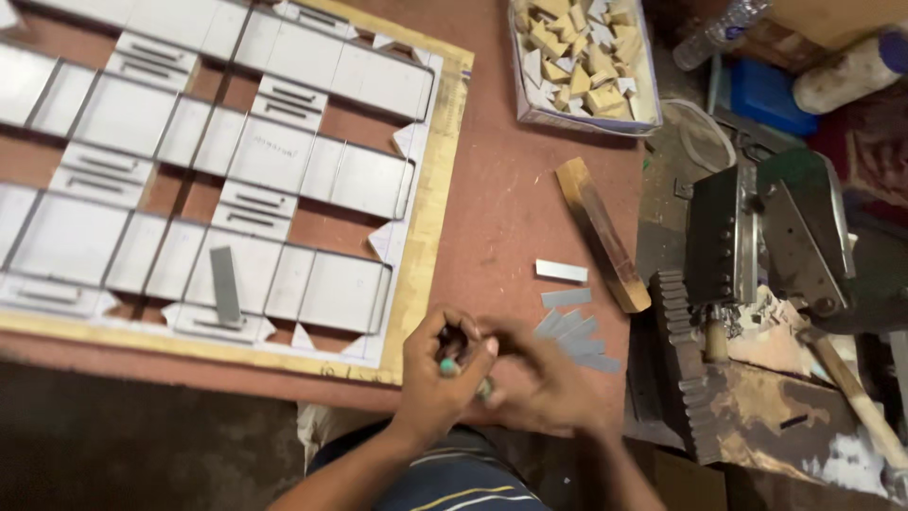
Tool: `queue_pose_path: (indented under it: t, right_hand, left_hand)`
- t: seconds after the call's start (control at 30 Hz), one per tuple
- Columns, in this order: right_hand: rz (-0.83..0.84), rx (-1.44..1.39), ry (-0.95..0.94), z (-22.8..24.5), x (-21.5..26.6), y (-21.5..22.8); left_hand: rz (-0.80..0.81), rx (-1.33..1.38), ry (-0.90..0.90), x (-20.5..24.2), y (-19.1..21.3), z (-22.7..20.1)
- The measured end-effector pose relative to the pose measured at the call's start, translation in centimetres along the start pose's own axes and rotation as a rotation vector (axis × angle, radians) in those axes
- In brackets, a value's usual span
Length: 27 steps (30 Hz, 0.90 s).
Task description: The person uses a wooden mallet to tap small metal pieces into slots on a wooden board with multiple metal frame compartments. They repeatedly pick up metal pieces, position them, and strike them with the mallet to secure them in place.
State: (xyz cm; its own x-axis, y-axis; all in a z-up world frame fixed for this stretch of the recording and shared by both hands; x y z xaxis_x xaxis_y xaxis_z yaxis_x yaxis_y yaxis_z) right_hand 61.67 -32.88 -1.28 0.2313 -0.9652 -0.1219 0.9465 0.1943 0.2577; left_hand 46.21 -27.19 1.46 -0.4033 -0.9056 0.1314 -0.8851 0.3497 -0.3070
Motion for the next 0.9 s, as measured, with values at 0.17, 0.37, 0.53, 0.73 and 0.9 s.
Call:
queue_pose_path:
  t: [0.17,0.37,0.53,0.73,0.9]
  right_hand:
    - [-0.123,-0.047,-0.173,-4.6,2.2,-2.0]
    - [-0.273,0.837,-0.166,-6.9,0.7,9.0]
    - [-0.345,1.144,-0.056,-6.2,-4.6,13.0]
    - [-0.429,1.066,0.323,5.3,-7.6,5.3]
    - [-0.237,0.542,0.164,12.2,-5.4,-2.2]
  left_hand:
    - [-0.117,-0.545,-0.371,1.3,-1.4,0.2]
    - [-0.447,-0.974,-0.376,4.6,5.1,0.7]
    - [-0.763,-1.161,-0.372,5.7,14.6,-1.6]
    - [-0.944,-1.473,-0.164,0.0,23.1,-5.2]
    - [-0.8,-1.5,-0.061,-1.7,23.5,-5.2]
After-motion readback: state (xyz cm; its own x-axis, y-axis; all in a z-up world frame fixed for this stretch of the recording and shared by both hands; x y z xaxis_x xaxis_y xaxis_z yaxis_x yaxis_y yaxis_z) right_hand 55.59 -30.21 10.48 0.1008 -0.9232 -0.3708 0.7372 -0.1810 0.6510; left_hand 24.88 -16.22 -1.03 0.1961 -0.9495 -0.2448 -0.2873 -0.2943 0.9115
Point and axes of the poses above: each hand's wrist, its own x-axis away from the middle knuckle, its own y-axis out of the back of the hand, z = x × y, the point moved 8 cm from there along -x, towards the middle knuckle, and after that the axes turned 10 degrees about y, right-handed, at the moved point
